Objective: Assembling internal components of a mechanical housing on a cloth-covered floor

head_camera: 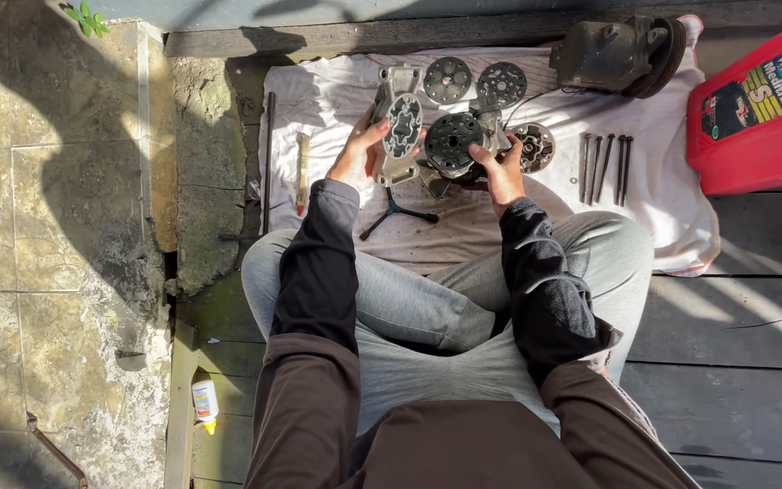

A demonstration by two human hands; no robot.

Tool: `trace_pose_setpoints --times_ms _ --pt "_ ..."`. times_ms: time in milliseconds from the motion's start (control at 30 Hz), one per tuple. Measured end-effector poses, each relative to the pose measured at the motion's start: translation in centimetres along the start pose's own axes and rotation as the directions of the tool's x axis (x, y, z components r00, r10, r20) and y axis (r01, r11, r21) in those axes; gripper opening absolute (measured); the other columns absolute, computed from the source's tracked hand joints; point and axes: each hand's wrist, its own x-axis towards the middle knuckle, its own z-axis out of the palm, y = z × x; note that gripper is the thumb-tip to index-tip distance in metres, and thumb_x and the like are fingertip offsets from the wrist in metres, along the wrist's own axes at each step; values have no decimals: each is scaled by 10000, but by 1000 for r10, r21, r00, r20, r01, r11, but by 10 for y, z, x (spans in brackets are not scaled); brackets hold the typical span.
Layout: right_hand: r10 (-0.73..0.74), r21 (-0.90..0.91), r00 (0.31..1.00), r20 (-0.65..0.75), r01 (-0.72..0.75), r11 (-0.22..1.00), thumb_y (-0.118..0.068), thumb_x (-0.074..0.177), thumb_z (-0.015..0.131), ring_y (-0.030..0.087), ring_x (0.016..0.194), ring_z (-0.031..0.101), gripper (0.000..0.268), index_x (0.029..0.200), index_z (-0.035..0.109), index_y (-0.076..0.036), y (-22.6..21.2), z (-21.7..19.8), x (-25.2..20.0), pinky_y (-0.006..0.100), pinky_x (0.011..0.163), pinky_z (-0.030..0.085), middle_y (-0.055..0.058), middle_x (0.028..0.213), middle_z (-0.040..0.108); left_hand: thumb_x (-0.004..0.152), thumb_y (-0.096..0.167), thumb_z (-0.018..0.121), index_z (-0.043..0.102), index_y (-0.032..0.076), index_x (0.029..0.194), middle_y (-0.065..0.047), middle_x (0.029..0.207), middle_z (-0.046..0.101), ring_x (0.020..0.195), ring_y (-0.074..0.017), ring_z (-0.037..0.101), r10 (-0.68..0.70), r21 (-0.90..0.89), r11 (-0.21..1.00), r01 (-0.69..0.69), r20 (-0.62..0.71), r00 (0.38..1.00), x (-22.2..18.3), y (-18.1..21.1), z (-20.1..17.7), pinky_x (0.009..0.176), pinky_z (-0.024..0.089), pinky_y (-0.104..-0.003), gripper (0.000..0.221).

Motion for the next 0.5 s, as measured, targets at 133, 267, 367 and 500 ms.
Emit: trace_pose_setpoints --times_ms 133,267,367,500 --pt "40 -112 999 -34 -44 993 -520 840 983 431 1242 610 1018 1505 299 -164 12 -6 10 552 883 618 312 1363 535 868 205 793 565 82 1284 -216 1183 699 1020 -394 744 -9 43 999 13 -103 995 5 -7 -9 826 663 -565 490" --pt "75 -2 997 -19 -75 997 -487 818 996 444 1244 594 1055 1510 303 -94 20 -3 11 550 880 602 326 1359 528 877 222 845 532 81 1360 -184 1240 637 1081 -355 694 84 214 975 -61 -97 992 27 -50 -69 889 632 -554 593" --pt "88 70 996 7 -89 994 -462 832 966 455 1281 553 1032 1515 313 -47 11 6 4 556 909 571 334 1389 504 860 253 878 554 97 1366 -153 1224 612 1109 -293 633 113 299 950 -87 -70 991 21 -49 -52 935 589 -496 621" --pt "85 81 992 94 -93 992 -527 940 889 559 1386 444 1040 1584 196 -94 51 -11 28 737 1011 422 376 1527 375 871 259 882 505 55 1384 -175 1235 602 1114 -306 631 102 292 954 -71 -93 990 20 -49 -49 930 600 -505 669"
